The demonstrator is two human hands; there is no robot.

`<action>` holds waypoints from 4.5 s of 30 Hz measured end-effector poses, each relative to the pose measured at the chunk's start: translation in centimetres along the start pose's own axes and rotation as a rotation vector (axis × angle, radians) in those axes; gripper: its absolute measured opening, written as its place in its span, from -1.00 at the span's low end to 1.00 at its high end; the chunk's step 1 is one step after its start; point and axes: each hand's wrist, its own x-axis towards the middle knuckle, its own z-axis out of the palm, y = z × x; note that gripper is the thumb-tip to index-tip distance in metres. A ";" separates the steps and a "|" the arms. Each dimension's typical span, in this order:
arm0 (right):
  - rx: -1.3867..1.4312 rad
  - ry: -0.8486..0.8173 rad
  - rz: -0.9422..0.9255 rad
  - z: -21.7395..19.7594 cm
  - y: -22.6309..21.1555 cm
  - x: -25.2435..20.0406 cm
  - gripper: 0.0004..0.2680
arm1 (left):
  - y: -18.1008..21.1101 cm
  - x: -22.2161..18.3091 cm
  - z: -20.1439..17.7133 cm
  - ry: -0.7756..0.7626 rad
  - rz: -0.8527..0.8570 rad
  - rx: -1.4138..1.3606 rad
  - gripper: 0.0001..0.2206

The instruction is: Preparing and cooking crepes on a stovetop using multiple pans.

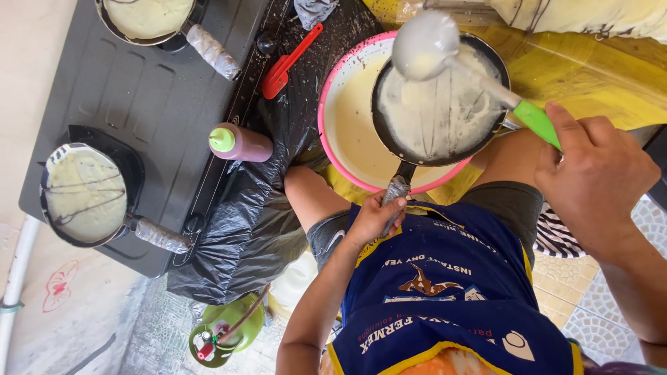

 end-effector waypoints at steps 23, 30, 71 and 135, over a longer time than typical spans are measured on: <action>0.455 -0.773 -0.050 15.3 -13.0 -6.6 -0.83 | 8.4 -4.4 -3.0 0.890 0.848 2.136 -0.65; 0.542 -0.833 -0.066 15.3 -13.8 -7.4 -0.81 | 6.2 -2.2 -3.3 0.992 0.841 2.135 -0.56; 2.781 -1.154 0.006 4.8 -10.0 28.2 -0.74 | 25.7 9.9 -17.3 0.932 0.624 -0.306 -0.61; 1.830 -0.227 -0.263 -0.8 -42.6 15.3 -0.04 | 2.5 -23.6 -5.0 1.215 0.620 -0.200 -0.86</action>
